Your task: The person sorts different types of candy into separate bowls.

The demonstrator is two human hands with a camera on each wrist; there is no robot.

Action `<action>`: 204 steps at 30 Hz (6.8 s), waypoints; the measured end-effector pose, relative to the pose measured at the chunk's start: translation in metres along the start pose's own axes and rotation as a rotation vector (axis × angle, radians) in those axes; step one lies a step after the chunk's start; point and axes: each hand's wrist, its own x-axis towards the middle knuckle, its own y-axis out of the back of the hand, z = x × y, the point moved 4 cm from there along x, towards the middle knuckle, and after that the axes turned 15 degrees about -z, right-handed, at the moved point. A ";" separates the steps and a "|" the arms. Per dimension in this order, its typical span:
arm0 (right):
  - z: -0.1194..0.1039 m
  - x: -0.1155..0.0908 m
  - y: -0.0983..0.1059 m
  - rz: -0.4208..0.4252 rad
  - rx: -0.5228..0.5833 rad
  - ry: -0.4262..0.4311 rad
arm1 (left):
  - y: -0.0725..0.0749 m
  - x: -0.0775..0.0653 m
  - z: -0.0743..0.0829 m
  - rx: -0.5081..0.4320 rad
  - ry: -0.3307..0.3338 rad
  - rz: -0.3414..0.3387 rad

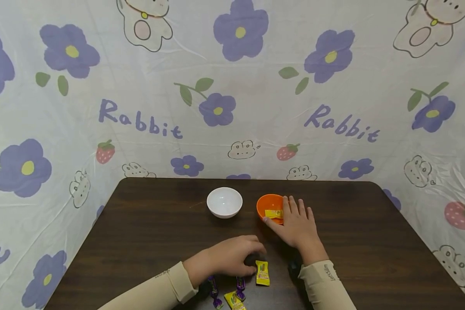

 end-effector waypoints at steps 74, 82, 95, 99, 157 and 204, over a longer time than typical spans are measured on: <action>-0.005 -0.003 0.003 -0.012 -0.010 -0.015 | -0.005 0.012 0.024 0.086 -0.092 -0.109; -0.005 -0.003 0.003 -0.012 -0.006 -0.010 | 0.002 0.012 0.018 0.087 -0.070 -0.067; -0.007 -0.004 0.001 -0.007 -0.004 -0.005 | 0.016 0.008 0.003 0.016 -0.047 0.061; -0.007 -0.004 0.000 0.000 -0.007 -0.001 | 0.026 0.003 -0.001 -0.035 -0.046 0.114; -0.003 -0.003 0.004 -0.002 -0.029 -0.025 | 0.091 0.038 -0.048 -0.233 0.046 0.407; -0.003 -0.005 0.002 -0.018 -0.045 -0.008 | 0.073 0.030 -0.024 -0.195 -0.090 0.251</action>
